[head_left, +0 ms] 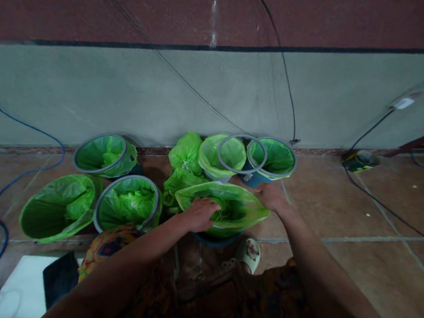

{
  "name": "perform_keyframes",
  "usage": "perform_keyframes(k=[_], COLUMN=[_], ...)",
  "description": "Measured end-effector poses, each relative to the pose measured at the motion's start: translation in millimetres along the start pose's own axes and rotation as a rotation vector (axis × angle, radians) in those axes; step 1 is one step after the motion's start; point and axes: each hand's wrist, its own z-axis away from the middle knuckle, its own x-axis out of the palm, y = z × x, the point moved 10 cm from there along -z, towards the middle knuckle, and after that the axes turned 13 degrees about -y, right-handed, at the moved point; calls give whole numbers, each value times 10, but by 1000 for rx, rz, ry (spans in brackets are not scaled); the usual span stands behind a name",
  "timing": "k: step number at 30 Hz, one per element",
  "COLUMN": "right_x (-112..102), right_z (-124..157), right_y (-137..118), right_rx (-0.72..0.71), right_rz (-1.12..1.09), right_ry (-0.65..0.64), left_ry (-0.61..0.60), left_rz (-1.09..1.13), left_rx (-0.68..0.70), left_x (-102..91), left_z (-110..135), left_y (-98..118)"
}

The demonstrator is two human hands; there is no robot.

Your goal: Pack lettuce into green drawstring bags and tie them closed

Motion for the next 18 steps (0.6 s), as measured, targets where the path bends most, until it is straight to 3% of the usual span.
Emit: perform_keyframes(k=[4, 8, 18], right_x=[154, 347, 649], right_z=[-141, -343, -789], right_y=[-436, -844, -1166], right_rx=[-96, -182, -138], right_rz=[52, 63, 149], right_ry=[-51, -66, -115], left_ry=[-86, -89, -129], left_rz=[-120, -173, -142], left_rx=[-6, -22, 13], left_x=[317, 445, 568], left_z=[-68, -156, -284], left_y=[124, 92, 22])
